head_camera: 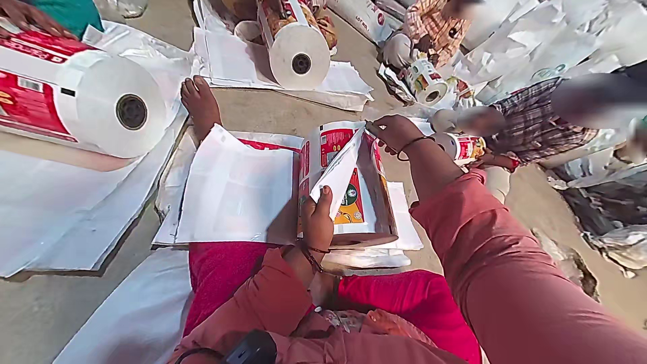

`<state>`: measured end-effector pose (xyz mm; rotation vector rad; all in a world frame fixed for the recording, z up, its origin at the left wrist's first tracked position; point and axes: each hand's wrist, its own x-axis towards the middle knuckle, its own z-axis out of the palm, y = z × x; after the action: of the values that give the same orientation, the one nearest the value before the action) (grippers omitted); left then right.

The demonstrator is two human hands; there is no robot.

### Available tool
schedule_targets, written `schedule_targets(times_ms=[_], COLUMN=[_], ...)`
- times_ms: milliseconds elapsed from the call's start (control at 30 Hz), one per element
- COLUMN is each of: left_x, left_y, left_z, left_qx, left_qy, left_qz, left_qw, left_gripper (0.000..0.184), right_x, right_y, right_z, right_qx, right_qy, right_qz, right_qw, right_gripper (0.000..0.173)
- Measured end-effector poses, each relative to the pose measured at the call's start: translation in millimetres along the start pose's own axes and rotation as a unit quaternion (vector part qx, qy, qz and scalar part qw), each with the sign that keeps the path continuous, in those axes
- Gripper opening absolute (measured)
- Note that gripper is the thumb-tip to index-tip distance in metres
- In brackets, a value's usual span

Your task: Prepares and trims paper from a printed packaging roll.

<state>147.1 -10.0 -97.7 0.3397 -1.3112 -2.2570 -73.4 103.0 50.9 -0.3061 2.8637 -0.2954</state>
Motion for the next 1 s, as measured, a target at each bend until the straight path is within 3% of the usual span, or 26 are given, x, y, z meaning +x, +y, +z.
schedule_targets(times_ms=[233, 433, 667, 867, 1000], left_x=[-1, -5, -6, -7, -7], left_y=[1, 5, 6, 5, 0], left_z=[1, 3, 2, 1, 0], left_qx=[0.001, -0.023, -0.061, -0.072, -0.06], left_qy=[0.003, -0.003, 0.0, 0.017, 0.013], left_qz=[-0.003, 0.021, 0.057, 0.047, 0.037], left_qw=[1.0, 1.0, 0.996, 0.996, 0.997], left_gripper=[0.032, 0.029, 0.027, 0.028, 0.033], right_x=[4, -3, -24, -25, -12], right_y=[-7, -9, -15, 1, -3], right_z=[-2, -19, -30, -6, 10], right_qx=[-0.087, -0.139, -0.133, 0.028, -0.003], right_qy=[-0.021, -0.089, -0.124, 0.001, 0.014], right_qz=[-0.036, -0.064, -0.027, 0.023, -0.004], right_qw=[0.995, 0.984, 0.983, 0.999, 1.0], right_gripper=[0.039, 0.04, 0.039, 0.043, 0.044])
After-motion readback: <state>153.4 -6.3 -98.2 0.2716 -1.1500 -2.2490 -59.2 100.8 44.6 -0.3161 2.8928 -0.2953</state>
